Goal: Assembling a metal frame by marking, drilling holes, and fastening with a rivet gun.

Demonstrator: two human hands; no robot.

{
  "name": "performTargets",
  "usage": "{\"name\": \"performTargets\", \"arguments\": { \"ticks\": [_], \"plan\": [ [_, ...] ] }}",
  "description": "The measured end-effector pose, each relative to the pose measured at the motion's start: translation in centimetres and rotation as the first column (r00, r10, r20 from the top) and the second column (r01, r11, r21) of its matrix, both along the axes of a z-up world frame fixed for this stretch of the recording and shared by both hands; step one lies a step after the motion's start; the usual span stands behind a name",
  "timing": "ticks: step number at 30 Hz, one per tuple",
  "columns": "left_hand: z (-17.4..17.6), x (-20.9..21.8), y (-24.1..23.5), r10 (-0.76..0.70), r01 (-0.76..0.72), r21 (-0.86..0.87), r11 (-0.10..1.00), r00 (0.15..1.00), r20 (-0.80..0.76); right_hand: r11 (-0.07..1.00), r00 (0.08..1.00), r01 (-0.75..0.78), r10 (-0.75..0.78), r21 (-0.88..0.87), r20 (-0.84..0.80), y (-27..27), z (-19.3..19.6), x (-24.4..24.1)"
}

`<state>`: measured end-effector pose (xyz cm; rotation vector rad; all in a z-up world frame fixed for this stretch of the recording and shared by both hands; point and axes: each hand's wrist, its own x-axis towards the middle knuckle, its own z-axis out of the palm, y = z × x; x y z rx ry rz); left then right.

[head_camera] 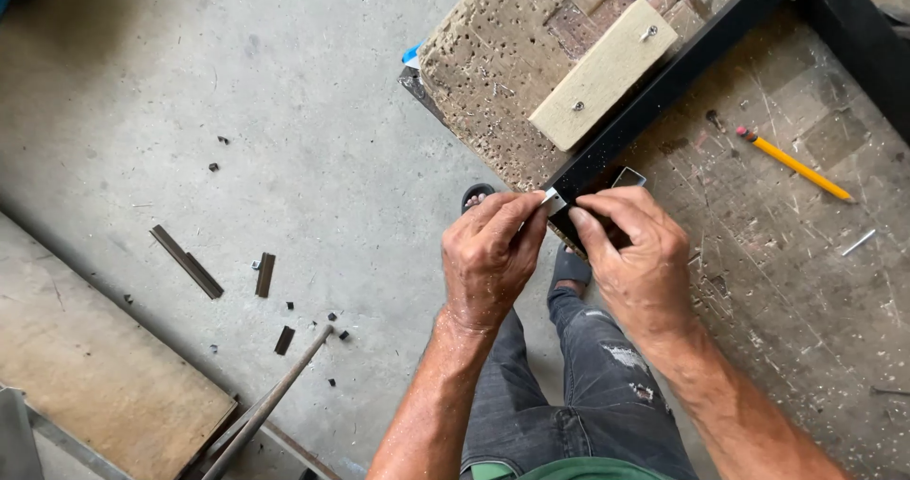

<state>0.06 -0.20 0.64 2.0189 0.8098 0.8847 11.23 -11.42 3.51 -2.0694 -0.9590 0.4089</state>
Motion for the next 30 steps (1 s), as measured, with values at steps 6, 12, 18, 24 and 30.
{"name": "performTargets", "arguments": {
  "ticks": [6,12,18,24,30],
  "plan": [
    [0.7,0.0,-0.4,-0.008,0.008,0.053,0.999,1.0,-0.008,0.997,0.998,0.069,-0.069,-0.039,-0.006,0.8,-0.1,-0.1],
    [0.4,0.0,-0.7,-0.003,0.004,0.05,0.999,1.0,-0.014,0.994,0.994,0.085,-0.088,-0.064,-0.06,1.0,0.1,0.2],
    [0.5,0.2,-0.5,-0.018,0.018,0.021,1.0,1.0,-0.023,0.992,0.995,0.083,-0.088,-0.096,-0.046,1.1,-0.1,0.3],
    [0.5,-0.3,-1.0,0.013,-0.015,-0.136,0.991,1.0,-0.018,0.986,0.994,0.073,-0.085,-0.148,-0.074,1.3,0.1,0.6],
    [-1.0,0.0,-2.7,0.145,-0.12,-0.335,0.935,0.988,0.051,0.987,1.0,-0.023,0.026,-0.16,0.013,1.0,0.2,1.2]
  ]
}}
